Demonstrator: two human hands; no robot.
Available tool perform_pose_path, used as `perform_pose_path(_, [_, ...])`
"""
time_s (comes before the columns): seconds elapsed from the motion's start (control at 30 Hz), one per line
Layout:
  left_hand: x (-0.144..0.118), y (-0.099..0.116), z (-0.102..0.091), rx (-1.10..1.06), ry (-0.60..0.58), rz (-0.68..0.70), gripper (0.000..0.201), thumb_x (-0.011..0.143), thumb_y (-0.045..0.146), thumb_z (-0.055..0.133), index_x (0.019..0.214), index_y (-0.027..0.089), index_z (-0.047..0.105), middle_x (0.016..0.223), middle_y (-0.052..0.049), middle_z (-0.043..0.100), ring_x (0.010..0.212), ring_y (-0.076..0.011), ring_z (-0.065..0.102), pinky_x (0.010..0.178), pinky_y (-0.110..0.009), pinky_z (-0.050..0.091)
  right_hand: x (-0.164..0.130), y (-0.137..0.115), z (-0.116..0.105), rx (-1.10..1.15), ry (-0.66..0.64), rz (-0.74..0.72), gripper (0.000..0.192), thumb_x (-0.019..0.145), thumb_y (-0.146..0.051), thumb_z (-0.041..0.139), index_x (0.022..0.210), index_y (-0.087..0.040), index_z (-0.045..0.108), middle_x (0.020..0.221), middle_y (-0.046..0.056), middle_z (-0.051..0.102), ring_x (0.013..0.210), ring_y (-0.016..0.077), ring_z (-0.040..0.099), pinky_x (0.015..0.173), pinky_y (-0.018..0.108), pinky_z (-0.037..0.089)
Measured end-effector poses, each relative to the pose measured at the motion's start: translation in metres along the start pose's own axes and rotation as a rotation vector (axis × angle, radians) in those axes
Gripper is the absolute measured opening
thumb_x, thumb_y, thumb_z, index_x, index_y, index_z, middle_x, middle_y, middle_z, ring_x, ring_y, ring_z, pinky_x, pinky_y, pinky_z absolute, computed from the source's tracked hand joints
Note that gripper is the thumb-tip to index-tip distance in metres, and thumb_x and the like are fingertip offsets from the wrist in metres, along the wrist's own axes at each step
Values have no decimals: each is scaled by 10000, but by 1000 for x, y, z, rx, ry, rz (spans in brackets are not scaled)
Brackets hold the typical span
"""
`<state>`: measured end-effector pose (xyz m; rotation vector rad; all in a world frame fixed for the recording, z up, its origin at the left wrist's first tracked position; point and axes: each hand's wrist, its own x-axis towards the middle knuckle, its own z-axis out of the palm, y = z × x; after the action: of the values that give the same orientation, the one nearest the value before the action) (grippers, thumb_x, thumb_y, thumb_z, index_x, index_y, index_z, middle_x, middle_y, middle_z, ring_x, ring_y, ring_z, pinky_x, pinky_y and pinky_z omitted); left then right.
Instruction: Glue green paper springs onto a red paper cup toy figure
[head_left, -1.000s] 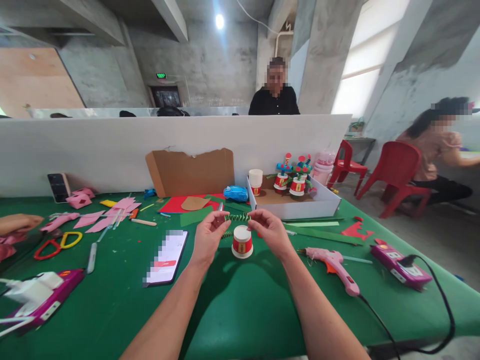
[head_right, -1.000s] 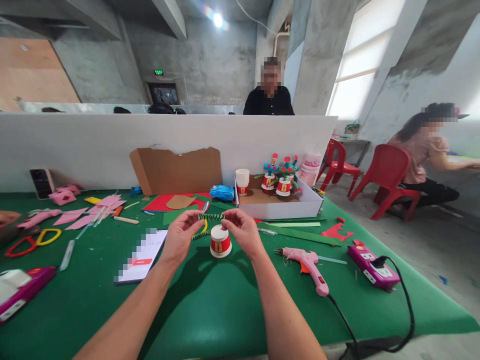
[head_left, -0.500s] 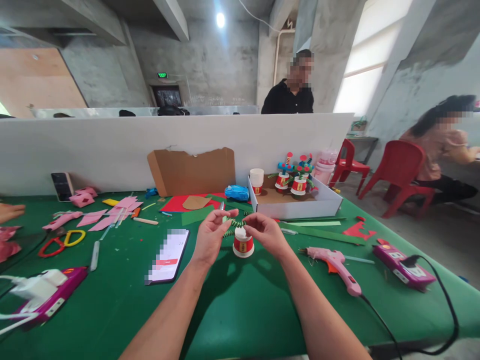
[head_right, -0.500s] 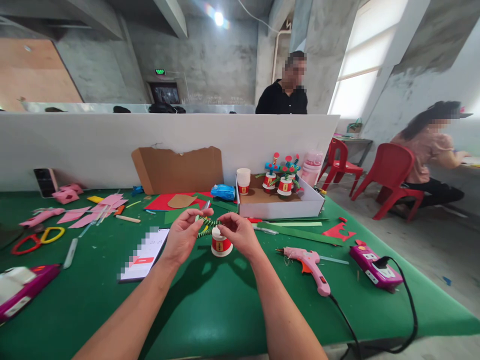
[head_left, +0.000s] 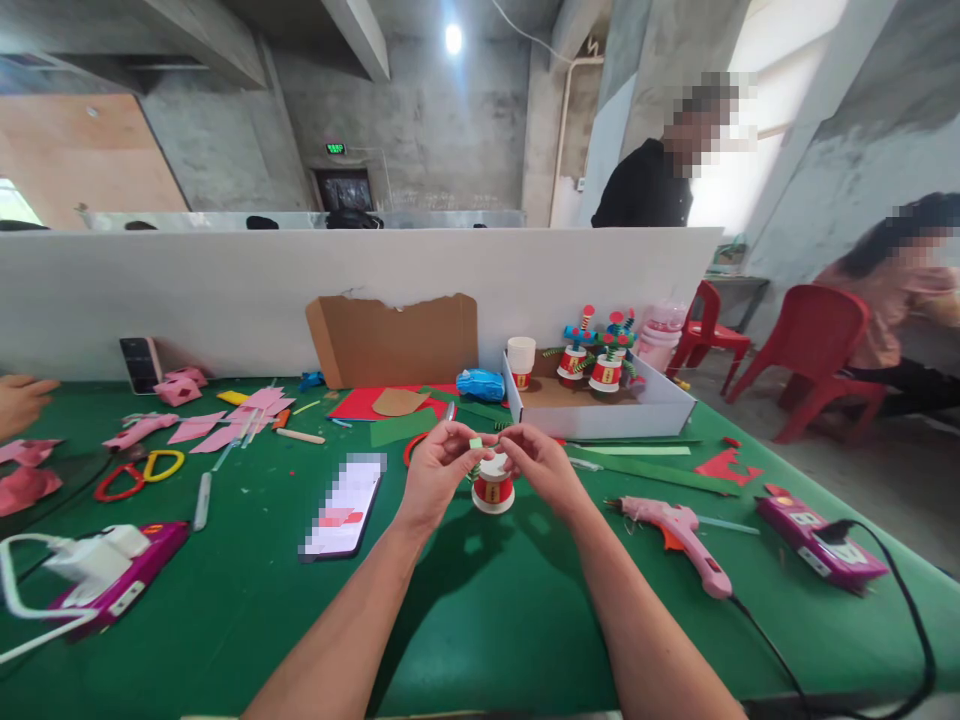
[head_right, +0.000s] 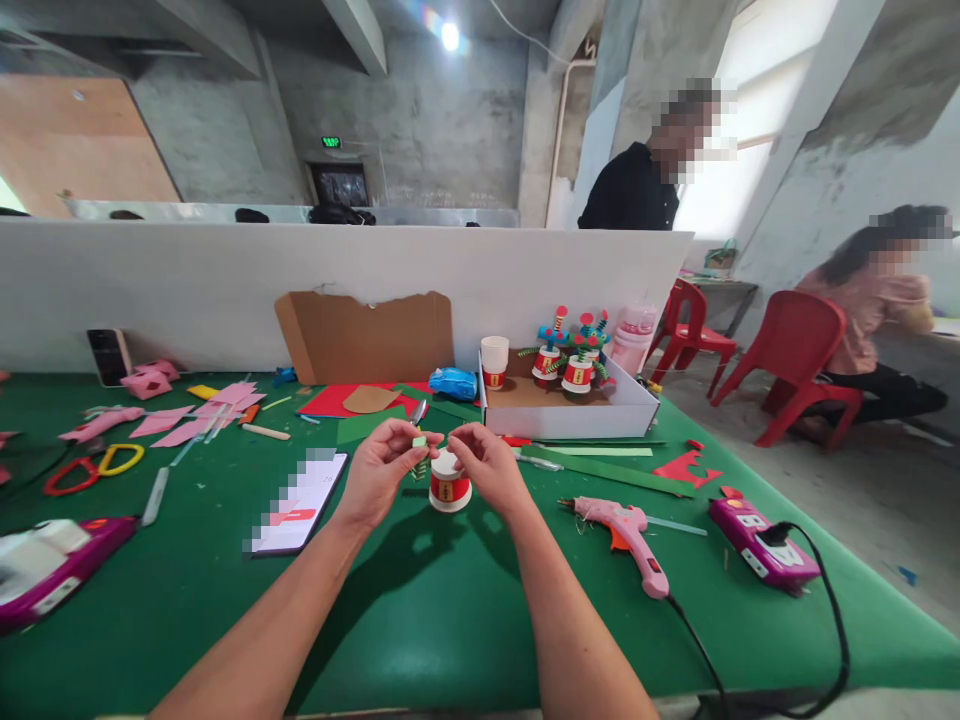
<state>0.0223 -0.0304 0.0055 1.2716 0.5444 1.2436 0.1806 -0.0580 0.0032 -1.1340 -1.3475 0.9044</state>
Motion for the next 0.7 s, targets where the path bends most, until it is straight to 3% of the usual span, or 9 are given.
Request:
perform_pose_path(0.1, [-2,1,2,9,-57,-35,416,655,385,813,866,189,513,866,-73,764,761,-190,715,755,-325,545,-7,4,-3,-53,106,-27,331,780,-529,627,841,-204,609,720,-5,636,605,137,574,560,270,481])
perform_pose_path(0.2, [-6,1,1,37,-113,-44,364,672,362,800,841,182,533,913,-86,762,788,-188,710,767,-329,551,-32,1,-18,-142,192,-49,301,809,-513,597,853,-216,622,725,5,648,610,152,577,567,282,477])
perform_pose_path(0.3, [-10,0,3,80,-165,-34,295,674,338,795,832,164,616,970,-104,753,850,-207,702,770,-328,555,-70,-7,-47,-360,335,-56,261,835,-479,564,845,-226,629,739,20,656,659,182,592,625,306,481])
perform_pose_path(0.4, [-15,1,10,122,-202,-51,269,673,332,791,862,162,700,948,-95,749,820,-200,690,692,-287,547,-110,-9,-86,-724,486,11,256,859,-438,490,825,-218,616,822,64,669,741,217,615,706,338,484])
perform_pose_path(0.53, [-23,0,26,96,-182,-106,252,656,354,801,822,178,733,844,-54,739,687,-152,649,594,-247,511,-144,5,-132,-1258,458,267,237,805,-368,542,859,-151,619,893,180,669,895,320,619,811,411,454])
perform_pose_path(0.7, [-35,-11,29,-29,-155,-174,318,584,356,852,803,162,728,803,-40,726,715,-151,659,718,-296,543,-147,24,-156,-1294,314,494,98,745,-244,549,793,-178,605,848,143,687,845,276,649,735,334,452])
